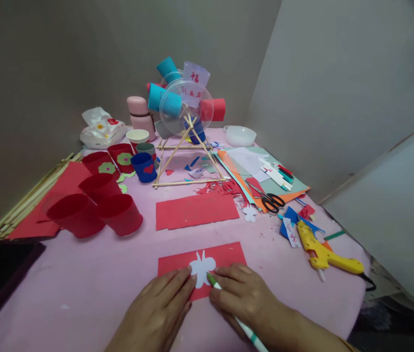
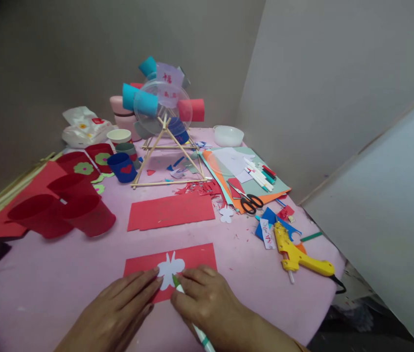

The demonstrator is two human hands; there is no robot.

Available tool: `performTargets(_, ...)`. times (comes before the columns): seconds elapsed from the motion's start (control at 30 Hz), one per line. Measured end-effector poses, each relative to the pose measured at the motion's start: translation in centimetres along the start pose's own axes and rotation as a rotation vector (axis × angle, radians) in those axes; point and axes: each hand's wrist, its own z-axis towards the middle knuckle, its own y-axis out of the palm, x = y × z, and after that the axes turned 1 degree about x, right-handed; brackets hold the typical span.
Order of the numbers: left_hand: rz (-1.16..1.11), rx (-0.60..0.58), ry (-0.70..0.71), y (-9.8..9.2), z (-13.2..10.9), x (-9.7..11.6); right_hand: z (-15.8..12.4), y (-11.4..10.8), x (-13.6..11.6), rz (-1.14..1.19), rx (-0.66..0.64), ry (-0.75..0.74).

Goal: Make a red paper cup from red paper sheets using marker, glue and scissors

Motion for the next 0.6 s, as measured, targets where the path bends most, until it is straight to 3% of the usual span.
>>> performTargets(0.43, -0.019, -0.031, -0.018, 0.1, -0.1, 0.1, 0.0, 0.1, 0.0, 0.018, 0.029, 0.001)
performTargets(0.53, -0.01, -0.005, -0.01, 0.0, -0.1, 0.1, 0.2, -0.5, 0.1, 0.098, 0.212, 0.051)
performTargets(0.6, -0.006, 0.014, 0.003, -0.1, 0.0, 0.0, 0.1, -1.3, 0.3, 0.193, 0.419, 0.212)
